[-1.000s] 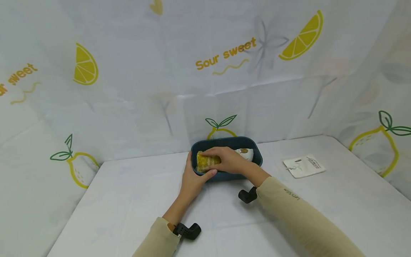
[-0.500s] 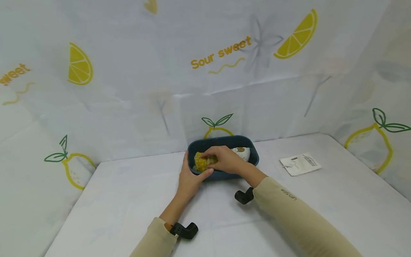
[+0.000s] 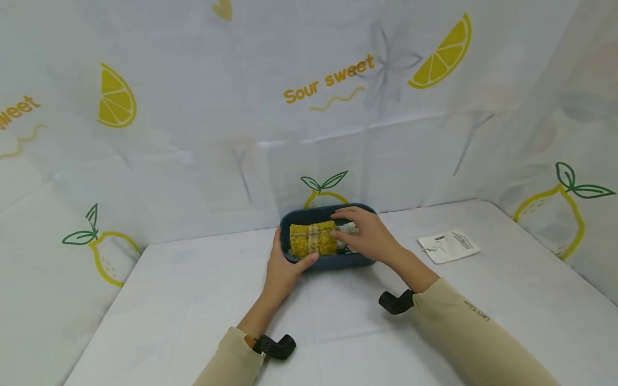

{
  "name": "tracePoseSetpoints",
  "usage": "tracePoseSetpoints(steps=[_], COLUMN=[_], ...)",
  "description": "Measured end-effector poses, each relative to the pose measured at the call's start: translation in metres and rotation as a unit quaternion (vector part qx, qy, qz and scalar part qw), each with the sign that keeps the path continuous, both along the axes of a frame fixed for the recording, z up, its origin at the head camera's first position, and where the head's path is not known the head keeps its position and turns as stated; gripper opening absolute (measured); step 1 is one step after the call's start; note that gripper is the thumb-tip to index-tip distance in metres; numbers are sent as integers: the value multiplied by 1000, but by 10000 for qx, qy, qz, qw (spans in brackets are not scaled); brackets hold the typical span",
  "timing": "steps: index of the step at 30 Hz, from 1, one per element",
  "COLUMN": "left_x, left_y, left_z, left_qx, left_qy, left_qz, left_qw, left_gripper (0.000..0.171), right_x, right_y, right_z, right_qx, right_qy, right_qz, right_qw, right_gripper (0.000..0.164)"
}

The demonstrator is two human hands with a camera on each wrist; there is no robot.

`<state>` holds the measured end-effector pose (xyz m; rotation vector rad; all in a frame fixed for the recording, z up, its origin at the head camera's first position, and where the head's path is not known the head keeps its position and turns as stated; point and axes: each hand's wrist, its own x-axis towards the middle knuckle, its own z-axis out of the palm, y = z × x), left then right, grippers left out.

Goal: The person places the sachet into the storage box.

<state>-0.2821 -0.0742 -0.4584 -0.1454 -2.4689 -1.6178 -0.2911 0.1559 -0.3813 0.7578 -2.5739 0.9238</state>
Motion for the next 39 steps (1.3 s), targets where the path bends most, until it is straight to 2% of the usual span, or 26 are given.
tracePoseSetpoints(steps=[6,12,20,24,29,33,39], left_x=[2,1,1,2,2,3,2], left_y=[0,-1,-1,0,-1,-1,-1], left_z=[2,1,2,3,4,4,4], left_qx=[-40,-66,-78,-75,-99,-80,-93], left_qy=[-30,-27,-76,-69,-84,-85,-112], left_qz=[3,-1,28,-2,-15,-2,0], left_qw=[10000,10000,9999,9999,9999,9999,9999], left_gripper=[112,113,113,113,113,112,113], right_x=[17,29,27,25,21,20,18], right_y=[36,68,101,119,139,153,165], right_z=[6,6,-6,-15,-28,-36,-49], right_qx=[-136,-257,-635,-769,-769,-521,-135], right_qy=[-17,303,594,357,-262,-546,-704], right_qz=[-379,-881,-1722,-2253,-2682,-2713,-2803], right_qw=[9992,9953,9812,9706,9599,9595,9572], right_gripper=[48,45,44,52,63,75,83])
